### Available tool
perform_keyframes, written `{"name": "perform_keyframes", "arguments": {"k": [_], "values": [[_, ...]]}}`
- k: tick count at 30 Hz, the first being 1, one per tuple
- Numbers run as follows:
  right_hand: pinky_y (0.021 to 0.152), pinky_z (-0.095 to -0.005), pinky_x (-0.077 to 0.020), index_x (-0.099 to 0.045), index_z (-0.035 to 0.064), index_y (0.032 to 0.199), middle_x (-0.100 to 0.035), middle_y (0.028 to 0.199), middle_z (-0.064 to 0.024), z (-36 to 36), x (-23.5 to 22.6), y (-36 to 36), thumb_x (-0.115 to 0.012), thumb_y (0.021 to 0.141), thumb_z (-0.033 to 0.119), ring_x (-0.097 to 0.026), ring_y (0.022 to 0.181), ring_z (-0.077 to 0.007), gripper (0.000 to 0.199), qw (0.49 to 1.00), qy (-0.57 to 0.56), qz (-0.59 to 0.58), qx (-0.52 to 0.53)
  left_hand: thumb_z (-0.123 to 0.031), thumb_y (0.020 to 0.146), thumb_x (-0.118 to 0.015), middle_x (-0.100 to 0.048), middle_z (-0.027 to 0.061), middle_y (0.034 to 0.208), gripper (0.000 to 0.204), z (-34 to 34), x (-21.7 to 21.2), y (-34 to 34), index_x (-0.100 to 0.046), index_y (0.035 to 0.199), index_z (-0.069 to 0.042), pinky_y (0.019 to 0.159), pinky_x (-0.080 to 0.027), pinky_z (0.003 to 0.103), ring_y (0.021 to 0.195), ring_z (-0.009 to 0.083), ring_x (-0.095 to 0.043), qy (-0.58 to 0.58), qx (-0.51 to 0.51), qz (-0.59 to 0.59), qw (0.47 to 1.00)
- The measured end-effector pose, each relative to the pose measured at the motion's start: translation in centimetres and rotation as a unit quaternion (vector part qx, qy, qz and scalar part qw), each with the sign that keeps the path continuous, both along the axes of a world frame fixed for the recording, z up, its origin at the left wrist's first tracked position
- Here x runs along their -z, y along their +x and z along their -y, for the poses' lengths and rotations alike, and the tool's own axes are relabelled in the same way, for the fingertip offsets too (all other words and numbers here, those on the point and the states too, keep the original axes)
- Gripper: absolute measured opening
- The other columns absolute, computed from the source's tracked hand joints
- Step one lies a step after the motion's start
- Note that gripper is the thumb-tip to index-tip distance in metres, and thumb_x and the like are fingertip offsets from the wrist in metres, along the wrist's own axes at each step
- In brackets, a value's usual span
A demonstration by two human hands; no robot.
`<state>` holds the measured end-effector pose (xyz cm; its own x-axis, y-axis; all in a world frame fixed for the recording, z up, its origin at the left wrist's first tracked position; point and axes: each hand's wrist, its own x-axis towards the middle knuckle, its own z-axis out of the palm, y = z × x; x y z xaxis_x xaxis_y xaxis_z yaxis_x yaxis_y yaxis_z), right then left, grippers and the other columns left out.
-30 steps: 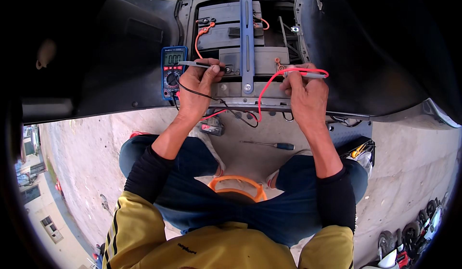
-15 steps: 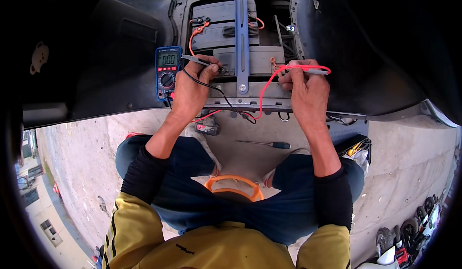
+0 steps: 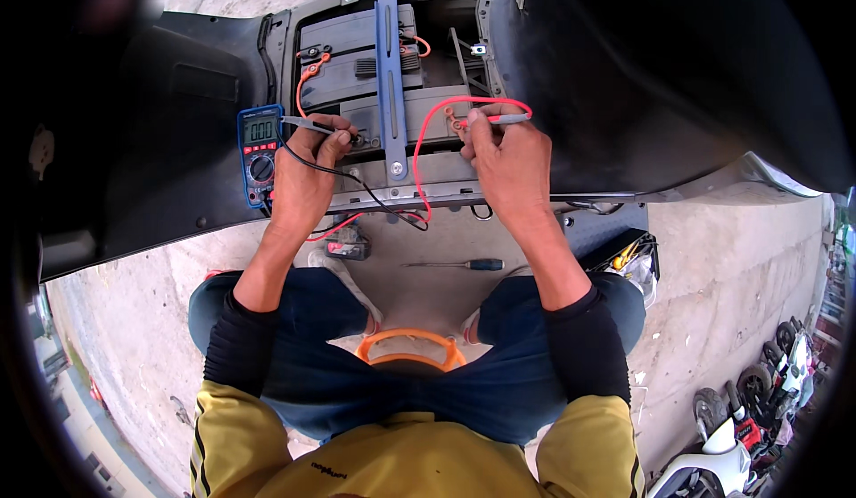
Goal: The person retrieves a multimeter from a cluttered workshop, then tests several loose batteries on the ground and the battery bank inside a scooter. They use the multimeter probes to measure voltage on each battery and the scooter's battery terminals, then close the scooter seat and storage compartment.
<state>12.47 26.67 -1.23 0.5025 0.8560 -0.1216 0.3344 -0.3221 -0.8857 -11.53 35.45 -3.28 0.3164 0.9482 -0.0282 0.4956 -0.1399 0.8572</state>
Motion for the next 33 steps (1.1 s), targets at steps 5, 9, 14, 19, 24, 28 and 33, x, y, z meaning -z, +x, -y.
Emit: {"name": "perform_keyframes", "arguments": {"k": [5, 9, 14, 19, 24, 28, 33], "values": [[0.06, -0.0282, -0.0536, -0.072, -0.0037, 0.104, -0.073, 0.073, -0.007, -0.1, 0.0, -0.1, -0.065, 0.105, 0.024, -0.068, 0.063, -0.0105, 0.028, 1.0, 0.002, 0.004, 0.0, -0.013, 0.101, -0.067, -0.075, 0.02, 0.091, 0.015, 0.0, 0.8, 0.1, -0.069, 0.112, -0.002, 0.077, -0.054, 0.043, 0.086, 0.0429, -0.071, 0.044, -0.008, 0.028, 0.999], [0.061, -0.0289, -0.0542, -0.071, -0.004, 0.103, -0.074, 0.076, -0.0077, -0.1, 0.1, -0.1, -0.064, 0.105, 0.022, -0.071, 0.066, -0.0119, 0.027, 1.0, 0.009, -0.003, 0.004, -0.012, 0.103, -0.066, -0.076, 0.0161, 0.094, 0.015, 0.1, 0.4, 0.2, -0.069, 0.113, -0.001, 0.079, -0.055, 0.039, 0.087, 0.032, -0.07, 0.032, 0.002, 0.005, 0.999], [0.063, -0.0298, -0.056, -0.069, -0.0038, 0.101, -0.075, 0.078, -0.0083, -0.8, 0.1, -0.7, -0.064, 0.105, 0.022, -0.074, 0.068, -0.0133, 0.026, 1.0, -0.006, 0.01, -0.013, -0.009, 0.105, -0.064, -0.078, 0.0084, 0.1, 0.015, 0.0, 0.0, -0.5, -0.069, 0.115, 0.0, 0.082, -0.056, 0.029, 0.089, 0.011, -0.069, 0.008, -0.009, -0.01, 1.0], [0.061, -0.0279, -0.0558, -0.07, -0.0028, 0.104, -0.072, 0.076, -0.0068, -0.6, 0.1, 0.1, -0.063, 0.106, 0.023, -0.072, 0.067, -0.0123, 0.027, 0.999, -0.033, 0.032, -0.013, -0.01, 0.103, -0.065, -0.076, 0.0177, 0.089, 0.013, 0.3, -0.8, 0.2, -0.069, 0.11, 0.0, 0.074, -0.055, 0.037, 0.079, 0.0306, -0.074, 0.028, -0.002, -0.028, 0.999], [0.058, -0.0273, -0.0543, -0.069, -0.0023, 0.105, -0.07, 0.075, -0.0063, -1.3, -0.4, 0.2, -0.062, 0.106, 0.024, -0.071, 0.065, -0.0122, 0.028, 0.998, -0.06, 0.022, -0.029, -0.012, 0.104, -0.065, -0.075, 0.0192, 0.089, 0.014, 0.3, -0.6, -0.1, -0.068, 0.111, -0.001, 0.075, -0.055, 0.04, 0.084, 0.0365, -0.075, 0.03, 0.004, -0.032, 0.999], [0.056, -0.027, -0.0529, -0.069, -0.0021, 0.106, -0.07, 0.075, -0.0064, -1.4, -0.3, 0.5, -0.062, 0.107, 0.025, -0.07, 0.063, -0.012, 0.028, 0.997, -0.066, 0.024, -0.038, -0.012, 0.104, -0.065, -0.075, 0.0195, 0.089, 0.013, 0.4, -0.3, -0.1, -0.068, 0.112, -0.002, 0.074, -0.055, 0.041, 0.084, 0.0391, -0.074, 0.034, 0.005, -0.031, 0.999], [0.054, -0.027, -0.0522, -0.068, -0.0021, 0.107, -0.071, 0.075, -0.0067, -1.5, -0.9, 0.5, -0.061, 0.107, 0.025, -0.07, 0.061, -0.0123, 0.028, 0.995, -0.077, 0.041, -0.041, -0.011, 0.104, -0.065, -0.074, 0.0198, 0.089, 0.012, 0.4, -0.3, 0.0, -0.067, 0.112, -0.002, 0.074, -0.055, 0.042, 0.084, 0.0414, -0.073, 0.048, 0.011, -0.024, 0.999]]}}
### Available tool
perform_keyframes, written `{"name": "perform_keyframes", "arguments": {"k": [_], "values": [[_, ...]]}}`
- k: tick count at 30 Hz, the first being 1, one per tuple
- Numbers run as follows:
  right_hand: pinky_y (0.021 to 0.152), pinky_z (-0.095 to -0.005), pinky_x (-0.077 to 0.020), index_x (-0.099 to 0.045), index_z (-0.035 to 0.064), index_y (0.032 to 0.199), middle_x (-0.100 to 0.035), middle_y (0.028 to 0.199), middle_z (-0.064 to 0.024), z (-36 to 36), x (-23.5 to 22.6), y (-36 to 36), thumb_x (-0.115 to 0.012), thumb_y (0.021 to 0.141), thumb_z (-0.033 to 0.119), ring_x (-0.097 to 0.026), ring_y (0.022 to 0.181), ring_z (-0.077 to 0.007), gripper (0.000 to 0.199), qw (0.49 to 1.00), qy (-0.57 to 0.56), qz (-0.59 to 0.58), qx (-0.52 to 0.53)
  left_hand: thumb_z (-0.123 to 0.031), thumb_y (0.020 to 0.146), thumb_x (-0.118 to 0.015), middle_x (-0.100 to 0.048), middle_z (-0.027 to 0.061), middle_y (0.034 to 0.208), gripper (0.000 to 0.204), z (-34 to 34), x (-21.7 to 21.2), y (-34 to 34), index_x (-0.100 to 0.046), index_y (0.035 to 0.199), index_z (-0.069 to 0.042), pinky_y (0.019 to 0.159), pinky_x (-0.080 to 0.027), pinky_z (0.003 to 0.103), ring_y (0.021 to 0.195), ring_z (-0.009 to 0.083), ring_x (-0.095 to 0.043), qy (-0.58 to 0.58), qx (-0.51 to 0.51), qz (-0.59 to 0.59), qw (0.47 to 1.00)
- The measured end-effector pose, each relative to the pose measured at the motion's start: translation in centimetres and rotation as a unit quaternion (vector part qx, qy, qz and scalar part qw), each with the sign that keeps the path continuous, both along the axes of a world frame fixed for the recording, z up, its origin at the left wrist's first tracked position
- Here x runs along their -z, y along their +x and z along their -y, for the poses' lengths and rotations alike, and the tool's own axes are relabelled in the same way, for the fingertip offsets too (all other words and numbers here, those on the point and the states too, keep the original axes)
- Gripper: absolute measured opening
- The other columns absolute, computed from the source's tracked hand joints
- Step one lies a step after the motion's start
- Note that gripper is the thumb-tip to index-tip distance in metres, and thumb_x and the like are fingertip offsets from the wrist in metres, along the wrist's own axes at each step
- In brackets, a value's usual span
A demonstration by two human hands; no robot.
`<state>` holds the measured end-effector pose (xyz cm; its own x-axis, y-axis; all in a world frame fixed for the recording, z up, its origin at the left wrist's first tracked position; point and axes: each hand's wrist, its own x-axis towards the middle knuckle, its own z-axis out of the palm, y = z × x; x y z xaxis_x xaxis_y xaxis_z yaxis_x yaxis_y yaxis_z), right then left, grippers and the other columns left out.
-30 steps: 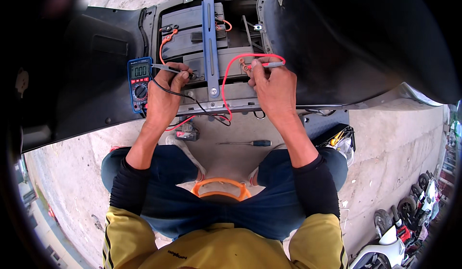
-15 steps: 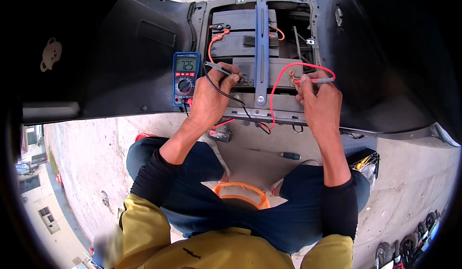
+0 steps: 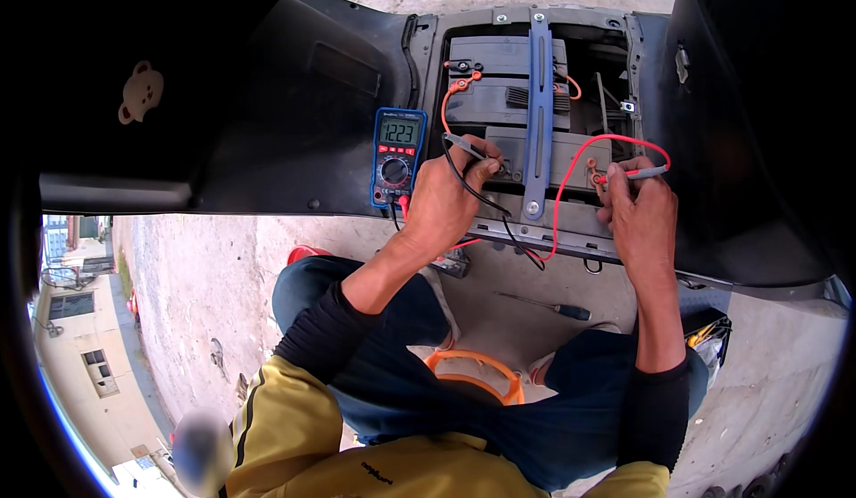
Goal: The person retrieves a multimeter from a cluttered workshop, then tests several loose batteries on the ground and the battery bank inside a scooter. They use the multimeter probes to measure voltage on each battery and the scooter's battery terminals, then close the scooter seat and storage compartment.
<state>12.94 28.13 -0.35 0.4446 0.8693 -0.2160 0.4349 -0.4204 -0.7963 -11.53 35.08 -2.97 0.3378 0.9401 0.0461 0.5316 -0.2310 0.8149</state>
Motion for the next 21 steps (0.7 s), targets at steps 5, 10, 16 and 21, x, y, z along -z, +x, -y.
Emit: {"name": "perform_keyframes", "arguments": {"k": [5, 10, 16, 21], "values": [[0.057, -0.0288, -0.0531, -0.068, -0.0026, 0.107, -0.071, 0.076, -0.0082, -0.04, -0.12, -0.04, -0.061, 0.107, 0.025, -0.069, 0.06, -0.0134, 0.029, 1.0, -0.003, 0.009, -0.003, -0.008, 0.103, -0.065, -0.074, 0.0204, 0.089, 0.011, 0.01, -0.15, 0.08, -0.066, 0.11, 0.0, 0.075, -0.055, 0.042, 0.085, 0.0425, -0.072, 0.008, 0.002, 0.003, 1.0], [0.059, -0.0307, -0.0534, -0.067, -0.0028, 0.106, -0.071, 0.076, -0.0088, -0.08, 0.05, 0.07, -0.061, 0.107, 0.026, -0.069, 0.058, -0.0147, 0.029, 1.0, 0.001, 0.009, -0.009, -0.007, 0.102, -0.065, -0.074, 0.0212, 0.09, 0.01, 0.0, -0.22, 0.15, -0.066, 0.11, 0.0, 0.076, -0.055, 0.043, 0.087, 0.0431, -0.072, 0.013, 0.002, -0.006, 1.0], [0.059, -0.0313, -0.0529, -0.067, -0.0025, 0.105, -0.07, 0.075, -0.0082, -0.14, -0.16, -0.15, -0.061, 0.107, 0.026, -0.068, 0.057, -0.015, 0.029, 1.0, 0.0, 0.002, -0.008, -0.007, 0.102, -0.065, -0.074, 0.0214, 0.091, 0.01, 0.04, -0.41, 0.17, -0.066, 0.109, -0.001, 0.076, -0.055, 0.042, 0.087, 0.0432, -0.072, 0.002, -0.002, -0.006, 1.0], [0.059, -0.0319, -0.0531, -0.067, -0.0023, 0.105, -0.071, 0.076, -0.0086, -0.09, -0.08, -0.02, -0.06, 0.107, 0.025, -0.068, 0.057, -0.0155, 0.029, 1.0, -0.008, 0.005, -0.008, -0.008, 0.102, -0.065, -0.074, 0.021, 0.09, 0.011, 0.05, -0.07, 0.19, -0.066, 0.11, -0.001, 0.077, -0.055, 0.042, 0.087, 0.0419, -0.073, 0.013, -0.001, 0.011, 1.0]]}}
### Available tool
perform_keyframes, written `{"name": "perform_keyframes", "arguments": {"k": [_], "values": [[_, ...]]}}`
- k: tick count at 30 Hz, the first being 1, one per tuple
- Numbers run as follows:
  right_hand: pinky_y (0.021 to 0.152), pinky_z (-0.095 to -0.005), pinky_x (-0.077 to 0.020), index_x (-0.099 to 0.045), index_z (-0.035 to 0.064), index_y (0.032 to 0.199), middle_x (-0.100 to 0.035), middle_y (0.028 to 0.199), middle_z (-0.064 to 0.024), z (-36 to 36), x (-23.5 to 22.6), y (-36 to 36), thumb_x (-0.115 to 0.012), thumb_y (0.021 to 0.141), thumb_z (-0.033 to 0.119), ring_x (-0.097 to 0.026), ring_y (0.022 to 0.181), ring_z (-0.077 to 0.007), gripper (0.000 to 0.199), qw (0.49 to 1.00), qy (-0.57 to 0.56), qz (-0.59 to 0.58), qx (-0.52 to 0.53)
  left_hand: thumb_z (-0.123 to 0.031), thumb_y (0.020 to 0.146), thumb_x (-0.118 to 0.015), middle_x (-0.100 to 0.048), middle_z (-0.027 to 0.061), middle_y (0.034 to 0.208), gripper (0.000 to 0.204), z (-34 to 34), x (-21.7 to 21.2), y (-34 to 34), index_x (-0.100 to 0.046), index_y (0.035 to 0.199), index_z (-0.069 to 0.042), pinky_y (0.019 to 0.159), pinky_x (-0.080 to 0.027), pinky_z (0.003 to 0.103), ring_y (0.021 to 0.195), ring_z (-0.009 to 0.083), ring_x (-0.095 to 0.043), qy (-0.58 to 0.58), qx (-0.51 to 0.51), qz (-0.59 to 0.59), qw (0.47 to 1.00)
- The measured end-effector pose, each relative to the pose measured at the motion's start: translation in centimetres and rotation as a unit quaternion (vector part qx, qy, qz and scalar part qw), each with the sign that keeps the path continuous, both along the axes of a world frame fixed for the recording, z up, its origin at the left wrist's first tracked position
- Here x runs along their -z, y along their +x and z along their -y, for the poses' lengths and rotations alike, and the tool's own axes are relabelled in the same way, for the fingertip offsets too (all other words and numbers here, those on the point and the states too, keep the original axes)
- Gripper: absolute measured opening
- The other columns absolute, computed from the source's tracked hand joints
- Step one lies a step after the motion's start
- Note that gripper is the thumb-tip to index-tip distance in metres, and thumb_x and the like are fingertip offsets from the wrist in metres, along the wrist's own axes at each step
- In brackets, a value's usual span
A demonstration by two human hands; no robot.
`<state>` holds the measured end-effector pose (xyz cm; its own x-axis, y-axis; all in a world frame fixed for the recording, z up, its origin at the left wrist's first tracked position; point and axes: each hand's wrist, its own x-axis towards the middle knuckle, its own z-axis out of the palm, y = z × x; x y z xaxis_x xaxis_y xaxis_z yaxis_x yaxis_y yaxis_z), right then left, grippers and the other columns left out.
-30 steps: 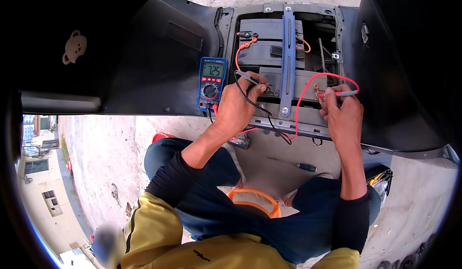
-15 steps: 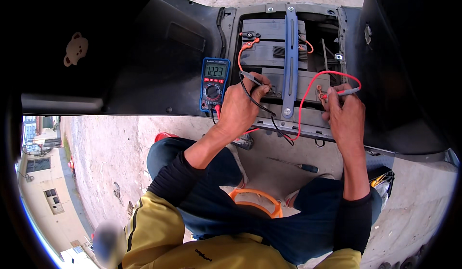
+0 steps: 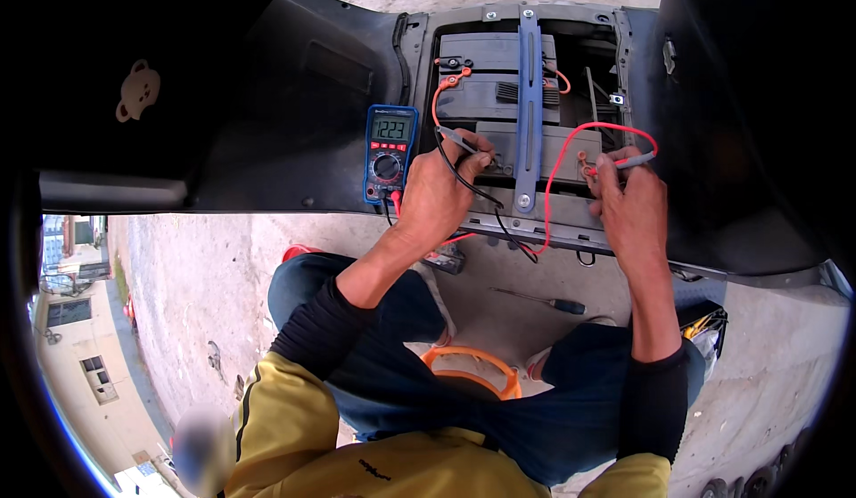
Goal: The person retrieves a multimeter from a cluttered workshop, then tests several loose batteries on the ground and the battery bank inside a scooter. They use the multimeter probes to measure voltage on each battery and the scooter's battery terminals, then close the scooter seat and storage compartment.
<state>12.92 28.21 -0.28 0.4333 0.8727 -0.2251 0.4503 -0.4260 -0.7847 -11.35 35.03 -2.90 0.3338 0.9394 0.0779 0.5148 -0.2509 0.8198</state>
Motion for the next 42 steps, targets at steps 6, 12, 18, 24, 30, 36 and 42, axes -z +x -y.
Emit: {"name": "perform_keyframes", "arguments": {"k": [6, 12, 18, 24, 30, 36, 42], "values": [[0.06, -0.0331, -0.0539, -0.067, -0.0017, 0.101, -0.072, 0.074, -0.0081, -0.1, 0.3, 0.4, -0.06, 0.106, 0.025, -0.07, 0.057, -0.0177, 0.029, 1.0, 0.014, 0.008, -0.024, -0.009, 0.102, -0.066, -0.075, 0.0184, 0.089, 0.014, -0.1, -0.5, 0.1, -0.067, 0.112, 0.0, 0.077, -0.055, 0.04, 0.085, 0.0361, -0.075, -0.033, -0.007, -0.031, 0.999], [0.058, -0.0287, -0.0507, -0.069, -0.001, 0.1, -0.07, 0.072, -0.0053, -0.4, -0.4, 0.9, -0.063, 0.107, 0.031, -0.065, 0.06, -0.0119, 0.033, 0.991, 0.096, -0.089, 0.002, -0.007, 0.105, -0.064, -0.078, 0.012, 0.1, 0.014, -2.4, -0.6, 0.0, -0.066, 0.114, 0.003, 0.08, -0.057, 0.032, 0.09, 0.0201, -0.075, -0.079, -0.007, 0.059, 0.995], [0.057, -0.0265, -0.0476, -0.071, -0.0011, 0.103, -0.066, 0.069, -0.0028, -1.6, 0.0, 0.3, -0.064, 0.107, 0.036, -0.059, 0.061, -0.0096, 0.038, 0.973, 0.16, -0.164, 0.003, -0.005, 0.105, -0.06, -0.078, 0.0125, 0.101, 0.016, -8.4, -1.0, -0.6, -0.069, 0.115, 0.005, 0.083, -0.058, 0.03, 0.09, 0.0158, -0.074, 0.006, -0.088, 0.106, 0.99], [0.055, -0.0274, -0.0481, -0.067, -0.0009, 0.101, -0.067, 0.081, -0.0056, -2.8, 0.2, 0.3, -0.062, 0.108, 0.039, -0.061, 0.063, -0.0106, 0.04, 0.981, 0.143, -0.133, -0.008, -0.008, 0.101, -0.063, -0.079, 0.0162, 0.098, 0.018, -11.5, 1.0, -0.1, -0.072, 0.112, 0.004, 0.083, -0.058, 0.036, 0.092, 0.0244, -0.077, 0.004, -0.142, 0.073, 0.987], [0.047, -0.0284, -0.0476, -0.064, -0.0024, 0.107, -0.067, 0.087, -0.0076, -3.5, 0.1, 0.5, -0.061, 0.109, 0.038, -0.067, 0.067, -0.0127, 0.04, 0.976, 0.149, -0.159, 0.019, -0.008, 0.101, -0.063, -0.079, 0.0157, 0.096, 0.019, -11.7, 1.4, 0.4, -0.073, 0.111, 0.005, 0.081, -0.058, 0.035, 0.088, 0.0231, -0.077, 0.021, -0.164, 0.023, 0.986], [0.055, -0.0323, -0.0532, -0.066, -0.0022, 0.109, -0.07, 0.088, -0.009, -4.4, 0.7, 0.9, -0.06, 0.108, 0.035, -0.068, 0.067, -0.0162, 0.038, 0.978, 0.179, -0.104, -0.003, -0.018, 0.099, -0.066, -0.077, 0.021, 0.092, 0.023, -11.3, 0.3, 0.5, -0.075, 0.108, 0.001, 0.086, -0.056, 0.044, 0.092, 0.0382, -0.076, 0.035, -0.172, -0.031, 0.984], [0.075, -0.0284, -0.0537, -0.07, 0.0012, 0.114, -0.071, 0.088, -0.0036, -6.0, 1.4, 1.1, -0.059, 0.109, 0.032, -0.067, 0.083, -0.0114, 0.033, 0.987, 0.13, -0.094, 0.01, -0.018, 0.101, -0.063, -0.077, 0.0218, 0.092, 0.022, -10.6, -1.1, 1.0, -0.072, 0.109, 0.0, 0.086, -0.055, 0.047, 0.095, 0.0423, -0.074, 0.064, -0.15, -0.095, 0.982]]}}
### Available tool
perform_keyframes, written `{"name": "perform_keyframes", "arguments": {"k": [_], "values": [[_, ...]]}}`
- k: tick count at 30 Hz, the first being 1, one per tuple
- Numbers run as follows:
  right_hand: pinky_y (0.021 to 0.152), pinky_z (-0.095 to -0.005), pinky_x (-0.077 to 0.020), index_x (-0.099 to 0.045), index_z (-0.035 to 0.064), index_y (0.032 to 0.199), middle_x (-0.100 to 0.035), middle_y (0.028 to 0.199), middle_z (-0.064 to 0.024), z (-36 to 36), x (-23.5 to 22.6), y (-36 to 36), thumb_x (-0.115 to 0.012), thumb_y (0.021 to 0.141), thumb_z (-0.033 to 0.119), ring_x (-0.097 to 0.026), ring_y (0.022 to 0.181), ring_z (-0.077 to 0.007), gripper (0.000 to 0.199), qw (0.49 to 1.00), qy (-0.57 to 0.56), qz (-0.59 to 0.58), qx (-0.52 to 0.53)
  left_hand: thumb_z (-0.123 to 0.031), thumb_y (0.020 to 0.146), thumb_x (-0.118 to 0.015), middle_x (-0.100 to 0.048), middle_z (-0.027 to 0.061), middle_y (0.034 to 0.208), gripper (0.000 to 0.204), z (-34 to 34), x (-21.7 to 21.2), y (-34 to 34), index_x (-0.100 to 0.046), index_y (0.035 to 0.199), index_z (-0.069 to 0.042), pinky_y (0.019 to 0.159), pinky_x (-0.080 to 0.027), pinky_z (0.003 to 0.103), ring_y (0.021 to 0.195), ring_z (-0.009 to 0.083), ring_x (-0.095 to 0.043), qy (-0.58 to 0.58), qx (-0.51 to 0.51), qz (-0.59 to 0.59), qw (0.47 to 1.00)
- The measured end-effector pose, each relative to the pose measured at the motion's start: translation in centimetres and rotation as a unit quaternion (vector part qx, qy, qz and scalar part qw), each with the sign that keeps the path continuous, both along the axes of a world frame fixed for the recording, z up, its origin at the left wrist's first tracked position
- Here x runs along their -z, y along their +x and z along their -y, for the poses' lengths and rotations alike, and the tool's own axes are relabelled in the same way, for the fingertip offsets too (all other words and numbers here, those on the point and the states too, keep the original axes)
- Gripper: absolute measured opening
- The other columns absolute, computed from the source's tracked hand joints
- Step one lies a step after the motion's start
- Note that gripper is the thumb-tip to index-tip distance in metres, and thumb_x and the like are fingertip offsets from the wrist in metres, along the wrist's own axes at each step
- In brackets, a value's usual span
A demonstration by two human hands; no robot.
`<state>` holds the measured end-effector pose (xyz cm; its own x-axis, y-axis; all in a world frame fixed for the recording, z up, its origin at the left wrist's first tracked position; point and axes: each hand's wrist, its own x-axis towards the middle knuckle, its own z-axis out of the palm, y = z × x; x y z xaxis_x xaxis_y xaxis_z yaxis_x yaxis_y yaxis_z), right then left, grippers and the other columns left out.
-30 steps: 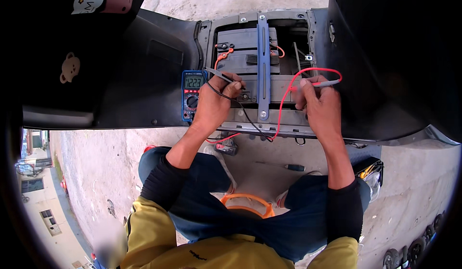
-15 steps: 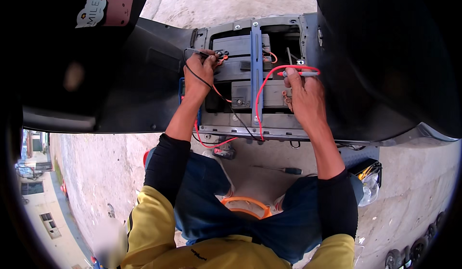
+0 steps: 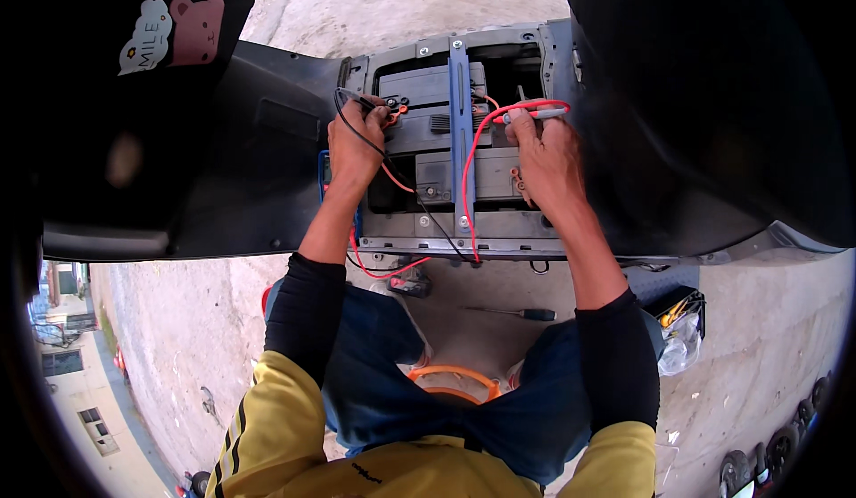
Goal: The person retrieves a multimeter from a cluttered workshop, then tests several loose batteries on the ground and the battery bank inside a scooter. They use the multimeter probes to measure voltage on each battery and the scooter's battery terminals, then close the scooter seat and storage compartment.
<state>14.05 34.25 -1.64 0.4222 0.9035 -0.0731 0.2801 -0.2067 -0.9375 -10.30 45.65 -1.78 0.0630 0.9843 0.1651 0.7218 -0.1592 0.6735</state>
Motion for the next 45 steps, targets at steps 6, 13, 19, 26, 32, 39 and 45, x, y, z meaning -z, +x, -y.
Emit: {"name": "perform_keyframes", "arguments": {"k": [6, 13, 19, 26, 32, 39, 45], "values": [[0.07, -0.0423, -0.0556, -0.072, 0.0008, 0.104, -0.076, 0.085, -0.0136, -3.1, 2.0, -0.5, -0.057, 0.108, 0.036, -0.072, 0.075, -0.0287, 0.038, 0.997, 0.055, 0.051, 0.001, -0.02, 0.102, -0.062, -0.077, 0.0206, 0.093, 0.021, 0.1, 0.1, 0.2, -0.07, 0.109, -0.002, 0.088, -0.054, 0.051, 0.097, 0.0442, -0.073, -0.009, 0.004, -0.025, 1.0], [0.081, -0.0478, -0.0553, -0.072, 0.002, 0.106, -0.078, 0.089, -0.0158, -4.7, 1.9, -1.4, -0.056, 0.106, 0.037, -0.075, 0.089, -0.0371, 0.038, 0.995, 0.024, 0.098, -0.005, -0.02, 0.103, -0.062, -0.076, 0.0207, 0.093, 0.021, 0.1, 0.5, 0.3, -0.071, 0.111, -0.004, 0.088, -0.053, 0.052, 0.097, 0.045, -0.072, -0.006, 0.004, -0.027, 1.0], [0.083, -0.0476, -0.0557, -0.073, 0.0028, 0.106, -0.079, 0.091, -0.0159, -5.3, 2.6, -1.6, -0.056, 0.106, 0.038, -0.075, 0.091, -0.0382, 0.039, 0.994, 0.023, 0.109, -0.002, -0.02, 0.103, -0.062, -0.075, 0.0239, 0.094, 0.02, 0.4, 0.3, 0.4, -0.071, 0.112, -0.004, 0.086, -0.052, 0.055, 0.097, 0.0471, -0.071, -0.002, 0.011, -0.037, 0.999], [0.081, -0.0483, -0.0557, -0.074, 0.003, 0.106, -0.078, 0.092, -0.0193, -5.4, 1.6, -2.3, -0.057, 0.107, 0.038, -0.074, 0.091, -0.0411, 0.04, 0.984, 0.003, 0.174, -0.025, -0.01, 0.101, -0.059, -0.073, 0.028, 0.093, 0.013, 0.4, 0.7, 0.6, -0.061, 0.107, 0.001, 0.082, -0.053, 0.06, 0.094, 0.0508, -0.069, 0.019, 0.017, -0.095, 0.995], [0.081, -0.0485, -0.0549, -0.073, 0.0034, 0.109, -0.076, 0.091, -0.0182, -5.6, 1.4, -2.5, -0.057, 0.108, 0.037, -0.073, 0.09, -0.0406, 0.038, 0.979, -0.016, 0.203, -0.028, -0.004, 0.099, -0.058, -0.074, 0.0233, 0.092, 0.007, 0.9, 0.7, 1.4, -0.06, 0.103, 0.001, 0.078, -0.058, 0.054, 0.091, 0.044, -0.073, 0.066, 0.026, -0.152, 0.986], [0.082, -0.0492, -0.0546, -0.073, 0.0029, 0.11, -0.076, 0.096, -0.021, -5.8, 1.2, -2.8, -0.058, 0.107, 0.037, -0.073, 0.093, -0.0421, 0.037, 0.977, -0.01, 0.208, -0.038, -0.001, 0.094, -0.06, -0.073, 0.0237, 0.091, 0.011, 1.1, 1.1, 1.6, -0.06, 0.105, 0.001, 0.078, -0.058, 0.054, 0.089, 0.0445, -0.072, 0.088, 0.032, -0.165, 0.982], [0.082, -0.0504, -0.0541, -0.072, 0.0029, 0.109, -0.075, 0.099, -0.023, -6.7, 1.3, -2.1, -0.06, 0.106, 0.036, -0.072, 0.095, -0.0448, 0.036, 0.973, -0.027, 0.223, -0.052, 0.001, 0.091, -0.062, -0.073, 0.0245, 0.09, 0.017, 1.0, 1.3, 1.8, -0.06, 0.108, 0.002, 0.079, -0.057, 0.054, 0.088, 0.0453, -0.072, 0.102, 0.027, -0.163, 0.981]]}}
